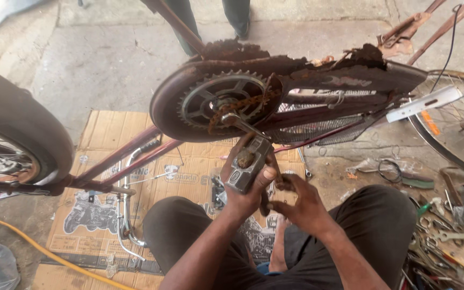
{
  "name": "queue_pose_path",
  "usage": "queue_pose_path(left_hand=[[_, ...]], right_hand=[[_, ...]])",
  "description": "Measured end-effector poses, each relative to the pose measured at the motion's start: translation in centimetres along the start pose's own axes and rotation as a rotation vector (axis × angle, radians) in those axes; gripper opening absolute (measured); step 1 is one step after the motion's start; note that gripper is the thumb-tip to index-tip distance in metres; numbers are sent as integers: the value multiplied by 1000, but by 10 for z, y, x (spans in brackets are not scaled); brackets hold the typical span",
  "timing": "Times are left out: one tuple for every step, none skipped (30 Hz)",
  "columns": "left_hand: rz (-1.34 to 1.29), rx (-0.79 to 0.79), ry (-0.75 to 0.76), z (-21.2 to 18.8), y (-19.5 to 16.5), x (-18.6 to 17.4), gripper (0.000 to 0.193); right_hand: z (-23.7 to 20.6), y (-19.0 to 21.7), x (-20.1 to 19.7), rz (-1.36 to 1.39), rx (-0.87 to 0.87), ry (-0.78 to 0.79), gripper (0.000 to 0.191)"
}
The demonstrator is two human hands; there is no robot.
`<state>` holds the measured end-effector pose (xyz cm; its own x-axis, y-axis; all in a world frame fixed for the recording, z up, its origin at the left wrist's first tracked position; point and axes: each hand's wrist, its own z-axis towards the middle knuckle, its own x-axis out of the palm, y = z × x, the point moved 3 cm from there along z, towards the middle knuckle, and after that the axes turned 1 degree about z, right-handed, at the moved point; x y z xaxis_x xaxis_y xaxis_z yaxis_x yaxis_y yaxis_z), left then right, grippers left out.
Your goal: The person applies lubricant to the bicycle's crankset and chain area, then uses a hammer and wrench to adjust and secure the crank arm. The person repeatedly strikes the crank arm with a hammer while holding it in place with a wrench.
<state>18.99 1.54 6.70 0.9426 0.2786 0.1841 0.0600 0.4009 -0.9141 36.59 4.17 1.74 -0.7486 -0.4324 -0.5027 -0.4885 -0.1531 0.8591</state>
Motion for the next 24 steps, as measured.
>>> queue_pose_path(left_hand=[[11,31,-17,0,-4,-1,88],[23,58,-37,0,-7,-3,85],[-2,11,-66,0,-6,-5,86],[-29,-40,-95,-1,-5,-7,87],[-54,-86,-126,-2,-3,-8,88],[-39,-88,-129,-3,-2,-9,88],[-26,-87,-130,-4,0,-8,88],[-14,-87,-132,-4,1,-7,88],[14,-111,-120,-3,2,-8,89],[44,-137,-106,-3,1,-8,91],[75,-160,-97,-1,-1,-9,92],[142,-155,11,3,-7,-12,90],[209,-149,119,5,-15,-17,88],[276,-140,226,11,-24,-24,86],[351,-91,300,20,-34,-35,81],[422,-47,373,28,-45,-48,75],[492,-9,445,32,-56,-61,70],[479,16,368,36,-65,-73,63],[468,46,287,40,-72,-85,58],[457,70,201,43,-78,-97,52],[426,164,79,47,-83,-107,41],[394,253,-36,54,-88,-117,31],[350,273,-186,61,-92,-127,23],[302,296,-335,72,-96,-137,15]], right_hand=[[-1,-3,4,50,17,9,66],[-4,-6,9,100,37,22,67],[-8,-10,14,269,69,44,63],[-13,-13,20,438,105,65,59],[-19,-16,26,605,136,87,56],[-24,-18,35,600,147,180,53],[-30,-19,44,592,155,269,51],[-34,-20,51,582,164,359,49],[-36,-20,54,513,144,339,48],[-39,-20,55,447,127,319,47],[-40,-18,55,380,107,302,46],[-41,-15,54,389,85,293,46],[-42,-12,49,398,62,283,47],[-42,-7,44,406,37,274,48],[-42,-2,37,491,51,255,46],[-44,4,29,574,71,237,44],[-46,10,21,657,97,222,42],[-46,18,11,580,32,163,41],[-47,27,2,502,-39,105,39],[-48,36,-4,423,-105,55,38],[-49,46,-8,449,-184,38,40],[-51,55,-10,478,-257,16,43],[-53,63,-11,508,-328,-7,47],[-55,66,-3,545,-180,139,54]])
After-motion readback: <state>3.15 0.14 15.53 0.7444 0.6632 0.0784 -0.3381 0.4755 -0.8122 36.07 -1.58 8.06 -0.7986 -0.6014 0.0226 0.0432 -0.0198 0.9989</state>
